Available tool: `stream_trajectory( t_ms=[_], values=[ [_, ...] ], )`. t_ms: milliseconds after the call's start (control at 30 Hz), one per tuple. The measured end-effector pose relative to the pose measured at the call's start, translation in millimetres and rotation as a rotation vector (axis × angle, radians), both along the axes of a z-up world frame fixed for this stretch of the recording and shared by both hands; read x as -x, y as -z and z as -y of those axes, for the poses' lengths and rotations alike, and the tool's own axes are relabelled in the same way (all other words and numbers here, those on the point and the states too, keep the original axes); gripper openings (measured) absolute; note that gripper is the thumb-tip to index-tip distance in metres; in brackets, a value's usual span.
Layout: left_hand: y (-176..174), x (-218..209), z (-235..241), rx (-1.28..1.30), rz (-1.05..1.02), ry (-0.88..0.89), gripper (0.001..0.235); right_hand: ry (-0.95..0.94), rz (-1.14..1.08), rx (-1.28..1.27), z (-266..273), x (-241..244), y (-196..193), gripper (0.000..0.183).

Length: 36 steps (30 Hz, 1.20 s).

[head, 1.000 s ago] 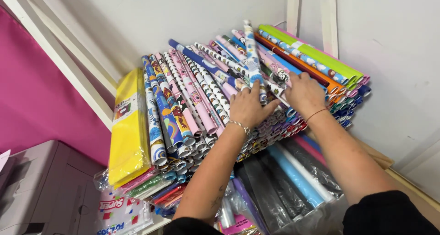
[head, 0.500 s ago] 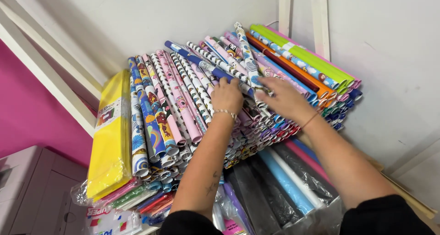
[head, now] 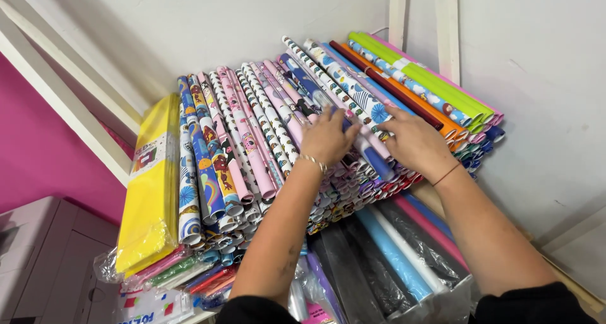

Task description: The person organizes a large collection of rolled wrapping paper on a white shelf. They pull out various rolls, including solid colors and patterned designs, and rearrange them to fit neatly within the storage space. The person handles the rolls by hand, shifting them between different sections of the shelf.

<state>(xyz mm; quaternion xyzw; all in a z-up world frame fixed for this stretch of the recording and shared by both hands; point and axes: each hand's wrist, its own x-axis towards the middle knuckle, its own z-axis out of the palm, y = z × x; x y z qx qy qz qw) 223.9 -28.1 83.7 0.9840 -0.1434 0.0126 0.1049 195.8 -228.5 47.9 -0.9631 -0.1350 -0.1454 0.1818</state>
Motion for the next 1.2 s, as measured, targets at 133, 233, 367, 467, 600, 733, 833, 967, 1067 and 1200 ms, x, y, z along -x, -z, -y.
stream_trajectory(
  t_ms=[133,233,367,467,600,733,833,967,1067,1200],
  values=[
    [-23,77,7,-0.066,0.048,0.033,0.083,0.096,0.147,0.077,10,-16,19,0.042],
    [-5,96,11,-0.155,-0.035,0.083,0.098,0.017,0.074,-0.001,-4,9,1,0.043],
    [65,47,5,-0.095,0.443,0.092,0.076,-0.018,0.057,-0.183,-6,25,0,0.058],
    [84,39,0,0.008,0.653,0.096,0.059,-0.081,0.289,-0.199,-16,21,30,0.05],
    [52,92,-22,0.1,0.731,-0.005,0.045,0.042,0.467,0.069,-37,15,66,0.042],
    [54,99,-95,-0.12,0.927,-0.254,0.044,0.108,0.71,0.003,-57,21,58,0.029],
    [32,102,-154,-0.201,1.047,-0.501,0.03,-0.212,0.714,-0.13,-94,26,40,0.033],
    [13,98,-179,0.031,0.203,-0.719,0.063,-0.486,0.472,-0.032,-144,39,30,0.056],
    [4,90,-176,0.065,0.082,-0.665,0.078,-0.404,0.233,0.083,-163,45,21,0.063],
    [-18,92,-176,0.271,0.013,-0.651,0.099,-0.338,0.067,0.079,-173,46,-3,0.07]
  ],
)
